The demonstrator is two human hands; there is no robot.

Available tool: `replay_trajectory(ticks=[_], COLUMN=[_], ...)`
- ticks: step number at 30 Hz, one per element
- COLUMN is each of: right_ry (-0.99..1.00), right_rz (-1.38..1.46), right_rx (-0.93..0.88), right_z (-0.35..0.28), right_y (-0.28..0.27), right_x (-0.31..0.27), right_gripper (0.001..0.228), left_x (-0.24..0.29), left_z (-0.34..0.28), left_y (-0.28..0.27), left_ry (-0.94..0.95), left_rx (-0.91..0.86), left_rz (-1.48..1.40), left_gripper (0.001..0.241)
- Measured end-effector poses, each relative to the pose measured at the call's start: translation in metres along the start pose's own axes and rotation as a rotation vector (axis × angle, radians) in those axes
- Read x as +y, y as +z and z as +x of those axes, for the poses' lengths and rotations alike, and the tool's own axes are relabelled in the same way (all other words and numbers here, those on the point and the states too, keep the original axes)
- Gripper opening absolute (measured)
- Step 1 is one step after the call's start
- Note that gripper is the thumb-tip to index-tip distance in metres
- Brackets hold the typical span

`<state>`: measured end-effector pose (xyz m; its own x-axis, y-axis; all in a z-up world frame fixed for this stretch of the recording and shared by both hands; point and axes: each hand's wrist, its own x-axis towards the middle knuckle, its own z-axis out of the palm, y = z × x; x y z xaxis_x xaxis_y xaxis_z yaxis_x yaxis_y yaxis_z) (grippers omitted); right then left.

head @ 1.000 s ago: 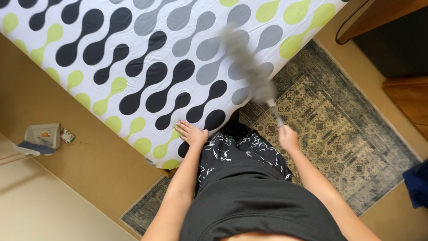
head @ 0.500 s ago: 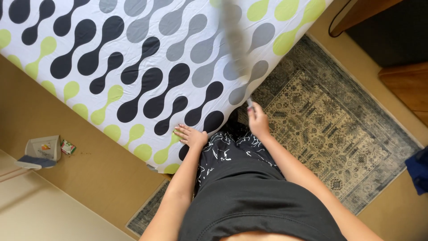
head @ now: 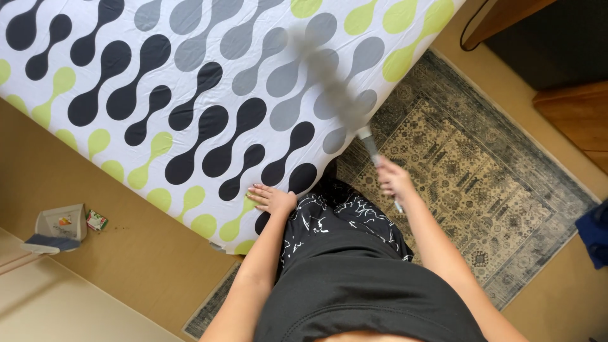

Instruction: The person uses a feather duster to clean the surface of a bed with a patterned sheet. They systematically move the duster across the mattress, covering different sections from one side to the other.

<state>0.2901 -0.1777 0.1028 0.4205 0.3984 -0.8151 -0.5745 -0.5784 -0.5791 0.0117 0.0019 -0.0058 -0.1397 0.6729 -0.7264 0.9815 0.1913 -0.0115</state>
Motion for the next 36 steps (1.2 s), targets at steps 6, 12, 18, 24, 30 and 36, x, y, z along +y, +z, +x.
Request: replay_trajectory(ticks=[6,12,18,24,30,36], right_ry=[-0.217,-0.223,-0.668,-0.421,-0.273,-0.189], right_rz=[0.944,0.418,-0.407,-0.812,-0.322,0.808], right_rx=[0.419,0.378,-0.27,-0.376,-0.058,0.491], right_z=[0.085,0.009,0.06,0.075,0.158,0.226], right_y=[-0.059,0.06,0.075,0.056,-0.067,-0.173], right_x=[-0.01,-0.039,0.068,0.004,-0.096,-0.209], right_gripper=[0.02,0.024,0.041,0.043,0.04,0.021], left_x=[0.008,-0.005,0.025,-0.007,0.028,0.03], left_z=[-0.01,0.113,0.011,0.103,0.018,0.122], left_y=[-0.032,0.106,-0.018,0.09,-0.03,0.066], left_ry=[-0.048,-0.281,-0.188,-0.341,-0.369,-0.412], left_rx=[-0.194,0.243,-0.216,0.342,-0.139,-0.234], left_rz=[0.113,0.452,0.247,0.382,0.41,0.172], left_gripper=[0.137,0.135,0.141,0.122,0.128,0.135])
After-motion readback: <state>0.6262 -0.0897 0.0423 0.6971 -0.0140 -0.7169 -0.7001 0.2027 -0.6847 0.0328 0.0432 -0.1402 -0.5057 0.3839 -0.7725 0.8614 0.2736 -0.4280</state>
